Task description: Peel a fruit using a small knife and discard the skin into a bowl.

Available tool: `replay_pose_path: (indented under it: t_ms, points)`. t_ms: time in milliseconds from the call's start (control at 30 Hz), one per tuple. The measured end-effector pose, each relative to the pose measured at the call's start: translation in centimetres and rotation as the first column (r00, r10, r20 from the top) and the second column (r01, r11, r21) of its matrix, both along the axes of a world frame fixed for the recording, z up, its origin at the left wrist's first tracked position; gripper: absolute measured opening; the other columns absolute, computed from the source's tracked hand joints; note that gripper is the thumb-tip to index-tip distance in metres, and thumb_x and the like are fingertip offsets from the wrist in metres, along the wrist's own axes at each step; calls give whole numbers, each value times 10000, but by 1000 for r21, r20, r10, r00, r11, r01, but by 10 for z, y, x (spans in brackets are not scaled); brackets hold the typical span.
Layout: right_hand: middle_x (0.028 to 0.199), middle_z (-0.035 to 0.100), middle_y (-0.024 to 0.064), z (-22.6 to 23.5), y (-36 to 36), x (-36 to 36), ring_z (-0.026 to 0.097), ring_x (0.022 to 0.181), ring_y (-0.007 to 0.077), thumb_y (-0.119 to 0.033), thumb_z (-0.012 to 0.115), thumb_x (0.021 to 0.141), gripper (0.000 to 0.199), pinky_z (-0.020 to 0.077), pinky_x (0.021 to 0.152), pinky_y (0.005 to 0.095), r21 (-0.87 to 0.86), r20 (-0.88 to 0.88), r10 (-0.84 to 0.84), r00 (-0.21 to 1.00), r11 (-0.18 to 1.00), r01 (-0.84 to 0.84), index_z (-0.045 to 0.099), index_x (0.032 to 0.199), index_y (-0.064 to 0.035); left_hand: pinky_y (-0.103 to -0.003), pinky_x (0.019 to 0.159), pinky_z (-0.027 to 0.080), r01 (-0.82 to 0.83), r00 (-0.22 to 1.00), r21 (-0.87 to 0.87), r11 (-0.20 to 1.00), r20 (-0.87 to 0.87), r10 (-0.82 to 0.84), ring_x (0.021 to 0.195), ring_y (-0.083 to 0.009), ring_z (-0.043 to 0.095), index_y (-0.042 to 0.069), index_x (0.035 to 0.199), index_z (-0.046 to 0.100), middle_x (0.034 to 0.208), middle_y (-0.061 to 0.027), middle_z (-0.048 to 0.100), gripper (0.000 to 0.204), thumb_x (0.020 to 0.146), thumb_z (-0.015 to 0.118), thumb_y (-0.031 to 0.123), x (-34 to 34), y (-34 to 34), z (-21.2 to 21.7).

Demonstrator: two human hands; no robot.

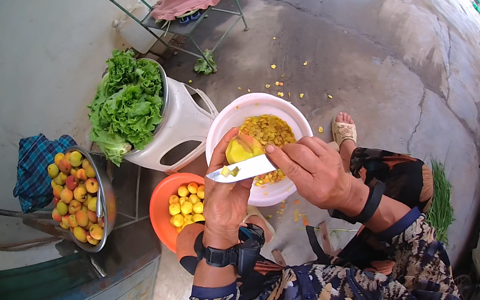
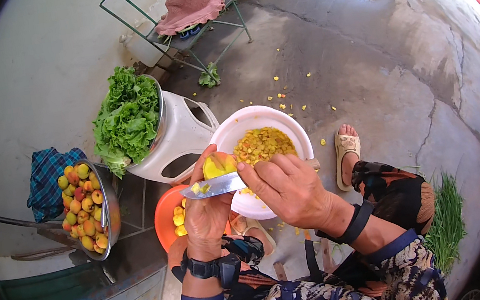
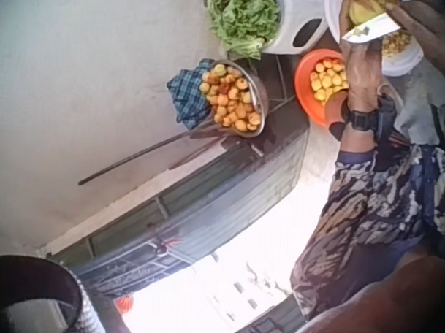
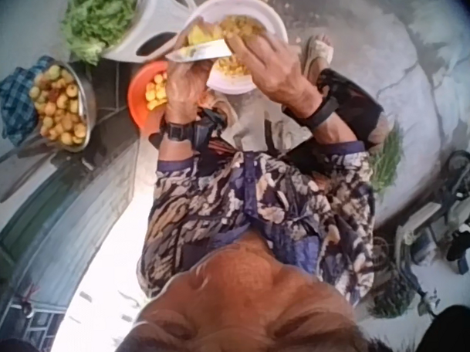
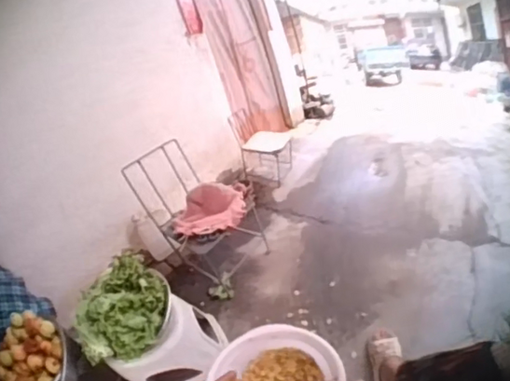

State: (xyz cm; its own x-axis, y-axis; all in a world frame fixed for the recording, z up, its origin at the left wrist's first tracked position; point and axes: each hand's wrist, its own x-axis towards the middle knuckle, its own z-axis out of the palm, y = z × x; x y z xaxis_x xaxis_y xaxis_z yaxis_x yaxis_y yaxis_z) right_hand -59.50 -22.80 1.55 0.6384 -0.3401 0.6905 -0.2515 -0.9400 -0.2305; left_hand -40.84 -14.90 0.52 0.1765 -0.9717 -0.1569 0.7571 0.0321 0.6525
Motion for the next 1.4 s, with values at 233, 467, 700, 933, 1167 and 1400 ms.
replay_pose_path:
  t_ms: [233, 467, 700, 933, 1167, 1400]
  points:
    - [914, 596, 125, -1, 2, 1, 595, 738, 237, -98, 643, 703, 576, 485, 586, 339, -47, 12, 3, 1000, 999, -3, 640, 1240, 109, -375, 1088, 495, 16, 998, 50, 999, 54, -19, 1242, -215, 601, 31, 1452, 452, 1354, -87, 589, 754, 828, 814, 250, -7, 4, -13]
    - [878, 586, 104, 1, 4, -1, 580, 705, 223, -107, 643, 699, 562, 471, 548, 331, -84, -33, -50, 998, 995, 47, 652, 1219, 106, -388, 1070, 499, 29, 997, 42, 999, 69, -32, 1224, -219, 606, 10, 1439, 464, 1349, -103, 591, 733, 859, 788, 318, -13, 8, -19]
    - [864, 590, 91, -4, -2, -3, 570, 680, 217, -113, 652, 702, 536, 470, 541, 334, -75, -40, -65, 997, 995, 61, 666, 1197, 92, -396, 1052, 513, 54, 997, 39, 998, -49, -52, 1240, -227, 592, 22, 1455, 436, 1360, -95, 584, 630, 900, 699, 159, -12, 10, -21]
    - [838, 584, 80, -11, -7, -3, 597, 686, 224, -73, 651, 701, 471, 492, 558, 348, -17, -30, -82, 996, 997, 82, 678, 1148, 73, -445, 957, 543, 43, 999, 103, 994, 17, -45, 1187, -260, 614, 2, 1437, 474, 1371, -126, 589, 648, 881, 709, 238, -1, 16, -25]
    - [805, 596, 91, -9, -13, -9, 615, 687, 235, -18, 664, 685, 431, 506, 567, 366, 74, -14, -139, 990, 987, 140, 686, 1109, 56, -401, 879, 557, 168, 982, 74, 983, 68, -174, 1096, -240, 631, -18, 1462, 441, 1281, -170, 604, 755, 823, 737, 254, 7, 18, -6]
    - [856, 603, 84, 0, 3, -1, 590, 688, 189, -104, 652, 675, 551, 443, 541, 313, -74, -35, 33, 999, 997, -36, 666, 1188, 95, -372, 940, 574, 168, 985, -56, 984, 53, -166, 1165, -213, 635, -15, 1471, 450, 1276, -104, 643, 684, 863, 761, 26, -1, 13, 0]
